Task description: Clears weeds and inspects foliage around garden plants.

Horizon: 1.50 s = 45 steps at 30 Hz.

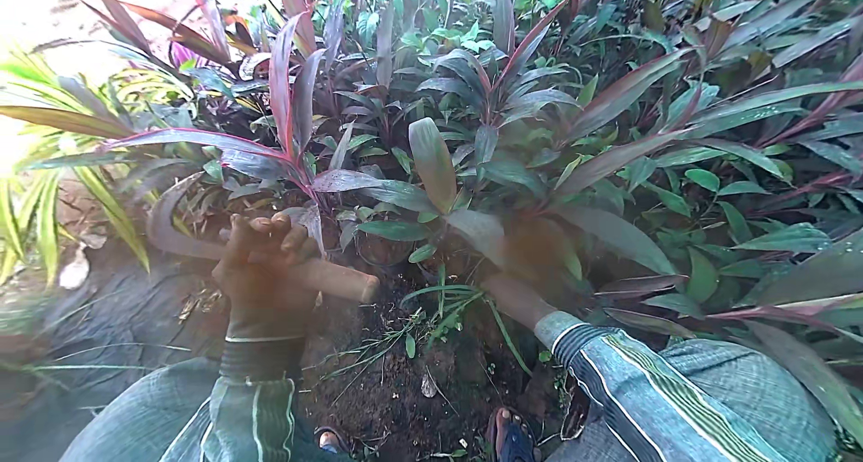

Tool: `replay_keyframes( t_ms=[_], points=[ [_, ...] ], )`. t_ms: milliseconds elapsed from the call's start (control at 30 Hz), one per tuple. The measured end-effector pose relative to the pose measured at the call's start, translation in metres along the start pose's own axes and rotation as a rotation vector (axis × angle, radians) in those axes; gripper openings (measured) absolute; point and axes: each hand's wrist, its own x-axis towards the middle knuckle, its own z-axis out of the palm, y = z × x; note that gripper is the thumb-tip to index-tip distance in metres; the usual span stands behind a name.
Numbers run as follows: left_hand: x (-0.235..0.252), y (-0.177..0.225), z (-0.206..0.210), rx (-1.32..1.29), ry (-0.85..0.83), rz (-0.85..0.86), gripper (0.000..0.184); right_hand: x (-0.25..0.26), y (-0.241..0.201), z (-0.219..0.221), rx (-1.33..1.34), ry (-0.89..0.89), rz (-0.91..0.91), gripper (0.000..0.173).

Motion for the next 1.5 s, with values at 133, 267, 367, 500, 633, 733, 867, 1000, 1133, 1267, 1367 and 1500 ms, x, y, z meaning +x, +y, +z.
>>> replay_keyframes(
  t_ms=[133,267,367,500,633,733,867,1000,1133,1267,1367,1500],
  points=[
    [-0.001,0.000,0.000,-0.012,-0.001,0.013,0.049,0.010,0.007,0.008,0.184,0.056,0.063,0.038],
    [-0.002,0.002,0.001,-0.033,0.005,0.014,0.049,0.016,0.014,0.013,0.299,0.140,0.186,0.040],
    [-0.004,0.004,0.002,-0.044,0.014,0.003,0.050,0.011,0.006,0.008,0.335,0.172,0.301,0.046],
    [-0.005,0.005,0.004,-0.047,0.023,0.005,0.051,0.014,0.005,0.016,0.274,0.197,0.284,0.039],
    [-0.006,0.007,0.006,-0.077,0.018,0.004,0.049,0.019,0.005,0.018,0.234,0.163,0.246,0.037],
    [-0.006,0.007,0.006,-0.066,0.025,0.015,0.048,0.014,0.002,0.015,0.260,0.214,0.271,0.041],
    [-0.005,0.008,0.006,-0.089,0.012,0.012,0.047,0.010,0.003,0.014,0.371,0.305,0.296,0.038],
    [-0.004,0.009,0.006,-0.099,0.012,0.008,0.045,0.011,0.004,0.017,0.341,0.309,0.297,0.032],
    [-0.002,0.008,0.012,-0.096,0.080,0.026,0.048,0.015,0.011,0.033,0.406,0.488,0.225,0.037],
    [-0.002,0.009,0.002,-0.109,-0.014,0.001,0.045,0.027,0.025,0.054,0.359,0.484,0.228,0.034],
    [0.001,0.010,-0.005,-0.059,-0.003,0.034,0.047,0.024,0.016,0.036,0.312,0.393,0.277,0.041],
    [-0.001,0.007,-0.004,-0.031,0.040,0.058,0.048,0.005,0.002,0.011,0.503,0.423,0.292,0.042]
  ],
)
